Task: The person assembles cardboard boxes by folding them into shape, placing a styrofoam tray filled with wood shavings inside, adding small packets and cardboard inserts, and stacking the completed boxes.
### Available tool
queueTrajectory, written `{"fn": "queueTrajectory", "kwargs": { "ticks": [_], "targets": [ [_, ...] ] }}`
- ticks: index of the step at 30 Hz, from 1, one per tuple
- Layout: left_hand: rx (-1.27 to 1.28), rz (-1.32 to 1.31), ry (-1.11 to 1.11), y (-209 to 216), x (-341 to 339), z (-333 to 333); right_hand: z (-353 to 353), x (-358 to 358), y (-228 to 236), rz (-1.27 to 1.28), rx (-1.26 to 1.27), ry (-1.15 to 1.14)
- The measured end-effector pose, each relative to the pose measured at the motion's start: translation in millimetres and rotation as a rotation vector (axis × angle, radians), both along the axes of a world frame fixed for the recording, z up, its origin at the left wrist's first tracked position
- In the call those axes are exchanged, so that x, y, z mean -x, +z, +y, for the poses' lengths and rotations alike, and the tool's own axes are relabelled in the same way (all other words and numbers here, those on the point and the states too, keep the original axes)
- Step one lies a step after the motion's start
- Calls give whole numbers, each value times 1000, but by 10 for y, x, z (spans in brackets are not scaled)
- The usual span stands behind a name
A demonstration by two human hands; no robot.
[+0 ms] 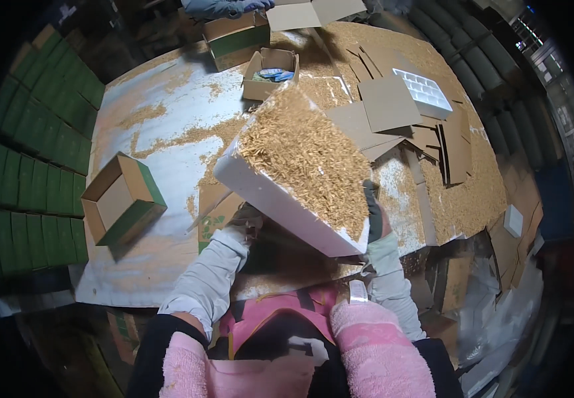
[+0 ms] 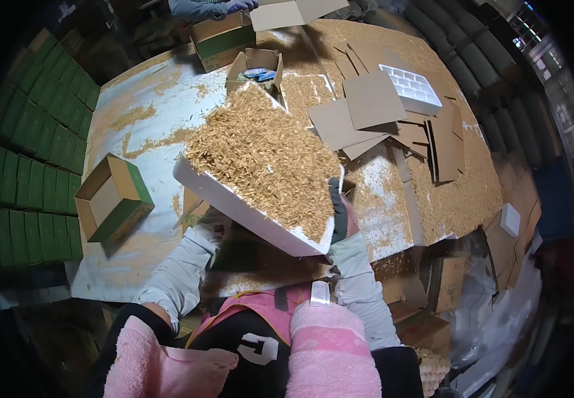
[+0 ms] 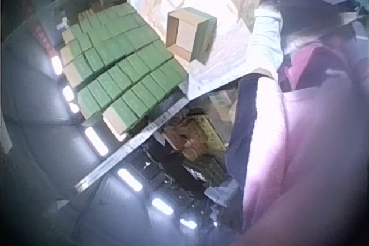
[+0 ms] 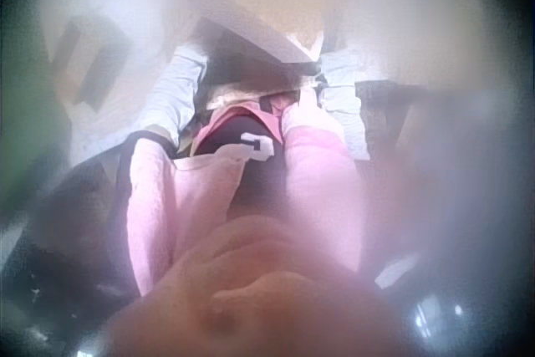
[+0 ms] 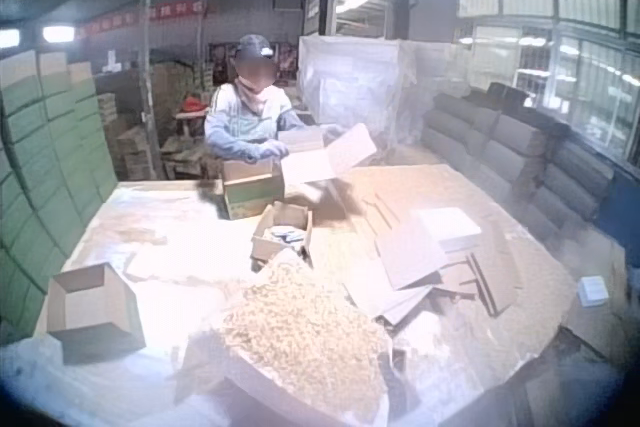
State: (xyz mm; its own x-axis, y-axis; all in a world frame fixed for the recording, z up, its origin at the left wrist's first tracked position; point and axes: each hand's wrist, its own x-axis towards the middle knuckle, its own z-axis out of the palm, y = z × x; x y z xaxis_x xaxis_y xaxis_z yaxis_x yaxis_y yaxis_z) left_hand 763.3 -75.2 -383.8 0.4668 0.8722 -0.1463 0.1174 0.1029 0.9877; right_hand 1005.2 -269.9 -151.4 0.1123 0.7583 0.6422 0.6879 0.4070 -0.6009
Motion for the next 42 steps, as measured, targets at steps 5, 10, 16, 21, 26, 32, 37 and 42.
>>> {"fn": "queueTrajectory", "kwargs": {
  "ticks": [5, 10, 16, 21, 26, 32, 37, 42],
  "targets": [
    [-163, 105, 113, 1625, 342, -225, 110, -112, 48, 1228, 716, 58],
    [-285, 186, 115, 1805, 86, -343, -207, -751, -437, 1105, 602, -150],
    [-154, 203, 128, 2043, 158, -453, 13, -415, 6, 1115, 556, -104],
    [-85, 121, 194, 2002, 152, -483, 29, -107, -66, 938, 521, -342],
    [-162, 160, 192, 2063, -42, -540, 94, -100, -188, 110, 769, -534],
    [-103, 86, 211, 2023, 64, -418, 726, -315, 397, -561, 189, -371],
    [-547, 996, 371, 1269, 195, 684, 2036, -2101, 271, -674, 679, -1221],
    [-764, 951, 371, 625, 227, 917, 2115, -3338, -180, 523, 543, -612]
  ]
}}
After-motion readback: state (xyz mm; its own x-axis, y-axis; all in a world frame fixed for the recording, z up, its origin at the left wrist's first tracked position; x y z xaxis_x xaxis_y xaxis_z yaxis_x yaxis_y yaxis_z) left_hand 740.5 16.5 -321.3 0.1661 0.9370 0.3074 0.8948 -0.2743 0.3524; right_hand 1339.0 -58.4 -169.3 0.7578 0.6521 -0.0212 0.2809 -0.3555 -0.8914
